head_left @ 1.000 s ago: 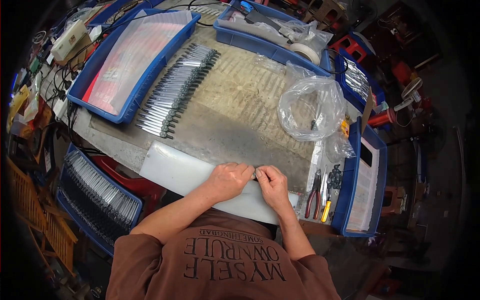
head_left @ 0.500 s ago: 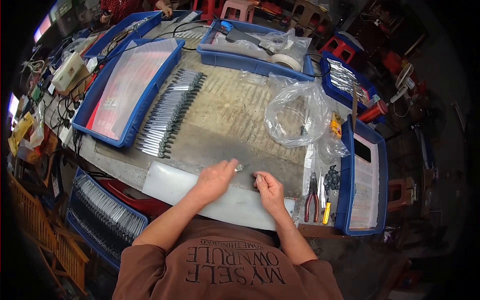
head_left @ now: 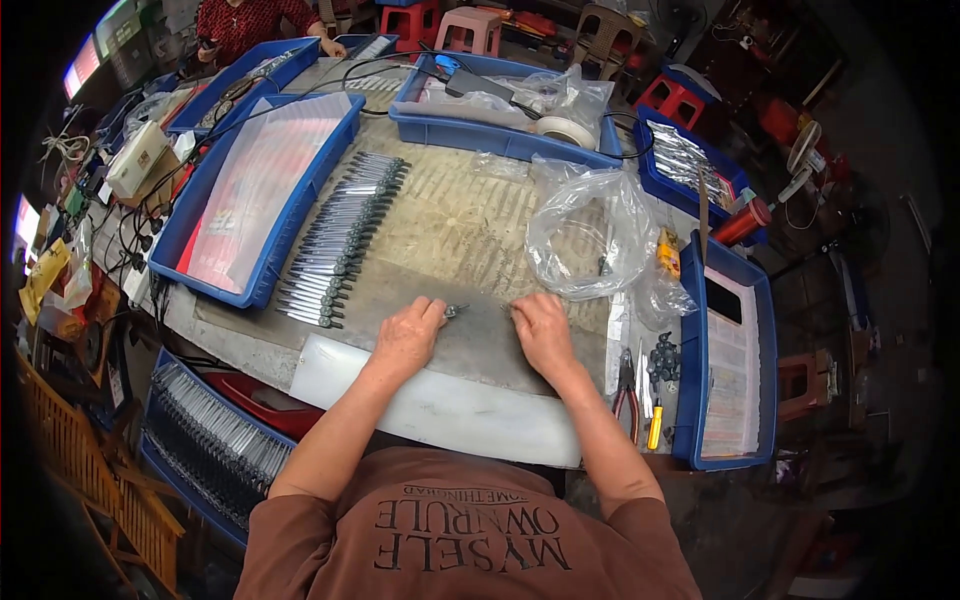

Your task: The person assembles metal compass parts by fitting small components together by hand and driving screws into them with an electric screwdriver, then places the assembled compasses into a tray.

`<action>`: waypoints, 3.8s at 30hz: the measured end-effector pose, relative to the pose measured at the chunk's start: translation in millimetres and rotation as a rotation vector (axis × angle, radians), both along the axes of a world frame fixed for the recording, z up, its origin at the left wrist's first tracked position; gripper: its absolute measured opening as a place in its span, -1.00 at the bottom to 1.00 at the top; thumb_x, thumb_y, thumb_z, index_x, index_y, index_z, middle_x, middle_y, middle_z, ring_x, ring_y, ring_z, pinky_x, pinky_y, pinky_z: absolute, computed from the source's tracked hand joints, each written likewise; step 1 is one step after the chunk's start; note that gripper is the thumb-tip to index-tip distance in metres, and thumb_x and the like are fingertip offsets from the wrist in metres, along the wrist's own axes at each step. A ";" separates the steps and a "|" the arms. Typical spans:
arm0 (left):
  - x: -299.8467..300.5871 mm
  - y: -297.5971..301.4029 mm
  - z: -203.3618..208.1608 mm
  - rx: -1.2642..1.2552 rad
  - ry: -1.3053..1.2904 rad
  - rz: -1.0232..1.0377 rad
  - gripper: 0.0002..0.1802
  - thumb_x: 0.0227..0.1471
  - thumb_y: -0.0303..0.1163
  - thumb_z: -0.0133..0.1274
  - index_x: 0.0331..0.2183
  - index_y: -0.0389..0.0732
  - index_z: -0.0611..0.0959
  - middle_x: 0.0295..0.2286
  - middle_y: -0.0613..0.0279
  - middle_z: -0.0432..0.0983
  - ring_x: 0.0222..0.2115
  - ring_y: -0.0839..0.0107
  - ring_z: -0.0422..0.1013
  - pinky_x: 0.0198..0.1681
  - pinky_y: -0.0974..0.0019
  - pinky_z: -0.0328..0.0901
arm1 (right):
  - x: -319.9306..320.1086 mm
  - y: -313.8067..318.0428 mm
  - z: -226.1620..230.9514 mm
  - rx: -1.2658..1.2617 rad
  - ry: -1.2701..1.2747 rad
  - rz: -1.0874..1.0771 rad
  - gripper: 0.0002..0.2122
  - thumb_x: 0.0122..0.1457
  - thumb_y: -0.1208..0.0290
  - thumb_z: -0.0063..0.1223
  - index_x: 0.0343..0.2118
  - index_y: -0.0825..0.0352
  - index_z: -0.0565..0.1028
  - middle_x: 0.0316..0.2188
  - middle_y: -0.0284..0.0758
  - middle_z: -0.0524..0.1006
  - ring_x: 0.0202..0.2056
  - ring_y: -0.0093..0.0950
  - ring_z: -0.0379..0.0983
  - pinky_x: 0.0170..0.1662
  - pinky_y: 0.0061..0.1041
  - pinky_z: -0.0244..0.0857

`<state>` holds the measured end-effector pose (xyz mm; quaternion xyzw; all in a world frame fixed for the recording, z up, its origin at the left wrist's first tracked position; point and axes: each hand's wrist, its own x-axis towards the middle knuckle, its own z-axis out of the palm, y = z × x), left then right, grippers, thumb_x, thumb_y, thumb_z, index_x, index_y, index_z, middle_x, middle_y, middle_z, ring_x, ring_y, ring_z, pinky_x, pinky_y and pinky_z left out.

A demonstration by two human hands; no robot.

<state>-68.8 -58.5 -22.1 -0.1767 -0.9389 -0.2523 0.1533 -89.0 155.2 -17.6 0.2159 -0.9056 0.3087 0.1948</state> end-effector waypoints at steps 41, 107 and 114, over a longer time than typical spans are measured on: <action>-1.2 -1.2 -3.2 0.028 -0.005 -0.007 -0.83 -0.16 -0.42 0.02 -0.40 -0.16 0.43 -0.54 0.18 0.32 -0.50 0.19 0.36 -0.51 0.18 0.27 | 2.6 23.9 -9.7 0.291 -0.122 -0.198 -0.88 -0.10 0.45 0.01 -0.49 0.33 0.36 -0.47 -0.21 0.38 -0.34 -0.21 0.29 -0.30 -0.24 0.14; -1.8 5.8 6.8 0.079 0.023 -0.085 -0.83 -0.22 -0.62 -0.01 -0.42 -0.36 0.46 -0.47 0.06 0.33 -0.41 0.13 0.26 -0.32 0.27 0.18 | 92.8 24.3 -18.9 -0.155 -0.033 -0.099 -0.95 -0.09 0.49 -0.03 -0.55 0.32 0.37 -0.56 -0.28 0.32 -0.42 -0.29 0.27 -0.30 -0.34 0.16; -1.8 7.9 9.3 0.060 0.013 -0.075 -0.83 -0.23 -0.63 -0.01 -0.43 -0.35 0.46 -0.48 0.07 0.32 -0.42 0.14 0.26 -0.34 0.27 0.18 | 92.8 25.0 -18.7 -0.145 -0.071 -0.083 -0.95 -0.09 0.49 -0.02 -0.54 0.29 0.37 -0.56 -0.29 0.32 -0.41 -0.30 0.27 -0.30 -0.36 0.15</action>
